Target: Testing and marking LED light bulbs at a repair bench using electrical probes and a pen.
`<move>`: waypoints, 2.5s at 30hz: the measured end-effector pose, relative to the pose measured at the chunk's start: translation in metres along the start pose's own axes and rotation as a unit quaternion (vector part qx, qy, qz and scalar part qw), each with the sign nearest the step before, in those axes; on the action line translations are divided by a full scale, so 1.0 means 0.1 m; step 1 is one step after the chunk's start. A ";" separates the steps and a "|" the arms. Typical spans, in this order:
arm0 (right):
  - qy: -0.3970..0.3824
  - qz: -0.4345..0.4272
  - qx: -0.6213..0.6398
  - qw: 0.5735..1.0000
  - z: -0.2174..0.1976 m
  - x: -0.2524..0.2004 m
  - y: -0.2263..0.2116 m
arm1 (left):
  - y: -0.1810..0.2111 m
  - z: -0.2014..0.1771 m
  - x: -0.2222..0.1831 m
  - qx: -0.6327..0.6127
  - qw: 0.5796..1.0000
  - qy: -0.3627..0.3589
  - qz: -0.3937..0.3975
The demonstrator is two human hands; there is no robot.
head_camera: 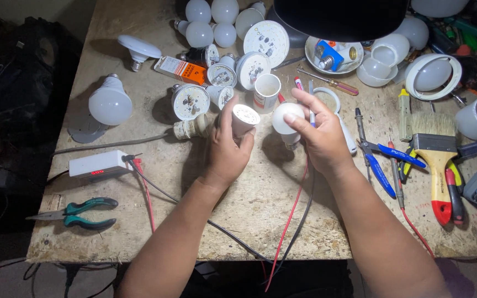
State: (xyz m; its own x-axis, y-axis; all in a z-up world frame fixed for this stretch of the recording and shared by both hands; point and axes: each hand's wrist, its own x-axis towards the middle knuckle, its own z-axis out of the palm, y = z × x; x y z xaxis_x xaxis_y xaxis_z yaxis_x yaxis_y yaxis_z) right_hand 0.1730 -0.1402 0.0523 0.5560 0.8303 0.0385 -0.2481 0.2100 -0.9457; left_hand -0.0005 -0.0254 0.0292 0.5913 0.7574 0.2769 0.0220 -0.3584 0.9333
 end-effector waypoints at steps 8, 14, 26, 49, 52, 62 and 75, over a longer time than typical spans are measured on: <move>0.063 -0.037 -0.089 0.993 0.16 -0.08 -0.05 | 0.05 0.03 -0.02 0.036 0.999 0.007 0.029; 0.056 -0.047 -0.053 0.996 0.00 0.00 0.06 | 0.04 0.14 -0.02 -0.117 0.987 -0.060 -0.096; -0.022 -0.072 -0.132 0.988 -0.07 0.04 0.07 | 0.07 0.07 -0.05 0.085 0.994 -0.030 -0.058; 0.043 0.028 -0.073 0.996 0.19 -0.08 0.03 | -0.10 0.24 -0.07 0.063 0.994 -0.019 0.092; -0.068 -0.044 -0.206 0.975 0.08 -0.08 -0.19 | -0.18 0.21 -0.01 0.074 0.990 0.015 0.115; 0.016 -0.043 -0.437 0.898 -0.06 -0.22 -0.43 | -0.41 0.16 0.02 0.195 0.974 0.006 0.113; 0.061 -0.033 -0.204 0.976 0.13 -0.19 -0.32 | -0.35 0.10 0.04 0.204 0.975 -0.038 0.078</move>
State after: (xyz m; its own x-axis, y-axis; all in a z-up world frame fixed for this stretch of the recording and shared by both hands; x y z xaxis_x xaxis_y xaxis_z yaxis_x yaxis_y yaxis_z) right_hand 0.1599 -0.1556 0.0860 0.6568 0.7488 0.0891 0.1151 0.0173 -0.9932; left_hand 0.0091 -0.0155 -0.0052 0.6703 0.6397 0.3761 0.2371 -0.6649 0.7083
